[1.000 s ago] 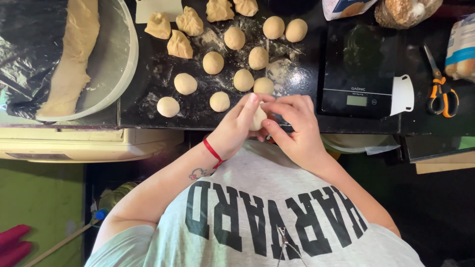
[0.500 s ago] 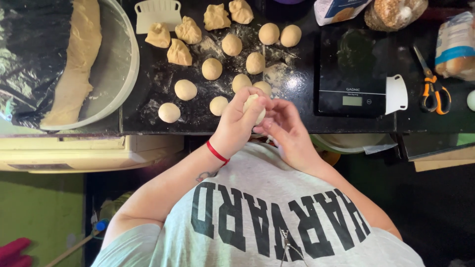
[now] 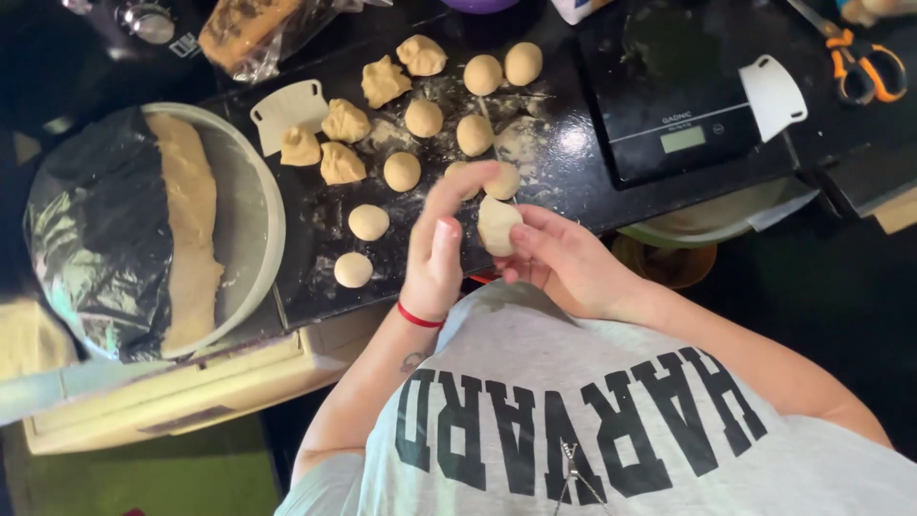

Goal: Weighing and shaping pieces of dough into uniform balls on a floured surface

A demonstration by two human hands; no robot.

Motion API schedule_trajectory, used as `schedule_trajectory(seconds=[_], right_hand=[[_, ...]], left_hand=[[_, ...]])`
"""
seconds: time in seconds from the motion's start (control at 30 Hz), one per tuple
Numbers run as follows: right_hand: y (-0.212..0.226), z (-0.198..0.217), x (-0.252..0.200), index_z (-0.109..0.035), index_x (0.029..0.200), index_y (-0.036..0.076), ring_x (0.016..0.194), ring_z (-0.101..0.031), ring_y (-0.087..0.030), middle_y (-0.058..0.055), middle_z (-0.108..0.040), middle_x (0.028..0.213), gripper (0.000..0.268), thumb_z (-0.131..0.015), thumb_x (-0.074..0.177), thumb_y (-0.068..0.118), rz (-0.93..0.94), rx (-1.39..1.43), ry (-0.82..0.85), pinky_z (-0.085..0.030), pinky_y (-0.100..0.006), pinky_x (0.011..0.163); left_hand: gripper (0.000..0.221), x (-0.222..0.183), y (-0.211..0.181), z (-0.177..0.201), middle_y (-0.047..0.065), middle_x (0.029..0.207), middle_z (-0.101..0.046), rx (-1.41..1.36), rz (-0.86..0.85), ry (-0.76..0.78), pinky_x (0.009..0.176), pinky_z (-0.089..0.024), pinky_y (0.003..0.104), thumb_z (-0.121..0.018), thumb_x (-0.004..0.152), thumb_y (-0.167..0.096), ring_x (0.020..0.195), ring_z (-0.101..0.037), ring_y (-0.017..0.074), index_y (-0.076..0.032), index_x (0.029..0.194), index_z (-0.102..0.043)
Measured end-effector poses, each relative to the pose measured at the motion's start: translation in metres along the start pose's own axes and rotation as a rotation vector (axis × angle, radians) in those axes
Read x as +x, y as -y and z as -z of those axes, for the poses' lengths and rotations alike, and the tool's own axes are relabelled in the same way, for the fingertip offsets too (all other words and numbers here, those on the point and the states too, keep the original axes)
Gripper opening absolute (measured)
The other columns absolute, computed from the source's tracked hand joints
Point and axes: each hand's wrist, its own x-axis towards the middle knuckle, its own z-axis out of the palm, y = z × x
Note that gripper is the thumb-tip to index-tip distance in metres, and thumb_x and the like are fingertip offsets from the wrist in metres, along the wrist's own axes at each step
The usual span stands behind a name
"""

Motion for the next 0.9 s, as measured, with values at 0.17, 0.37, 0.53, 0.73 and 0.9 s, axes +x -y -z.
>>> schedule_trajectory(seconds=[0.17, 0.37, 0.53, 0.73, 0.9], right_hand=[[-0.006, 0.005, -0.003, -0.065, 0.133, -0.007, 0.091, -0.078, -0.030, -0.024, -0.075, 0.102, 0.039, -0.060, 0.112, 0.025, -0.043, -0.013, 0.004, -0.070, -0.043, 0.078], [-0.005, 0.001, -0.007, -0.068, 0.121, -0.005, 0.087, -0.080, -0.028, -0.024, -0.077, 0.097, 0.037, -0.056, 0.115, 0.029, -0.028, -0.002, -0.011, -0.070, -0.038, 0.074], [-0.009, -0.002, -0.004, -0.066, 0.128, -0.006, 0.091, -0.081, -0.032, -0.028, -0.079, 0.103, 0.036, -0.054, 0.116, 0.026, -0.005, 0.072, -0.016, -0.071, -0.042, 0.078], [0.018, -0.019, -0.010, -0.053, 0.152, -0.007, 0.112, -0.077, -0.033, -0.025, -0.072, 0.128, 0.051, -0.065, 0.108, 0.014, 0.242, -0.143, -0.096, -0.069, -0.055, 0.094], [0.022, -0.016, -0.012, -0.054, 0.151, -0.006, 0.124, -0.071, -0.022, -0.017, -0.064, 0.144, 0.058, -0.074, 0.098, -0.006, 0.464, -0.423, -0.073, -0.065, -0.038, 0.103]], left_hand=[[0.097, 0.003, 0.019, -0.006, 0.017, 0.159, -0.059, -0.107, 0.037, 0.158, 0.135, -0.028, 0.051, -0.076, 0.096, -0.064, 0.154, -0.048, 0.0307, -0.008, 0.168, -0.042], [0.030, 0.007, 0.011, -0.013, 0.010, 0.129, -0.078, -0.174, 0.011, 0.203, 0.128, -0.041, 0.048, -0.058, 0.114, -0.026, 0.143, -0.064, 0.0320, -0.007, 0.127, -0.078], [0.034, 0.012, 0.006, -0.014, 0.009, 0.129, -0.080, -0.092, -0.091, 0.169, 0.126, -0.042, 0.054, -0.049, 0.119, -0.022, 0.144, -0.064, 0.0373, -0.009, 0.127, -0.079], [0.078, 0.012, 0.001, 0.010, 0.016, 0.155, -0.058, 0.126, -0.162, 0.133, 0.132, -0.037, 0.057, -0.057, 0.112, -0.063, 0.151, -0.049, 0.0356, -0.010, 0.169, -0.047], [0.019, 0.001, 0.008, 0.005, 0.011, 0.105, -0.072, -0.181, 0.270, -0.038, 0.079, -0.071, 0.031, -0.084, 0.097, -0.002, 0.088, -0.078, 0.0176, 0.001, 0.115, -0.081]])
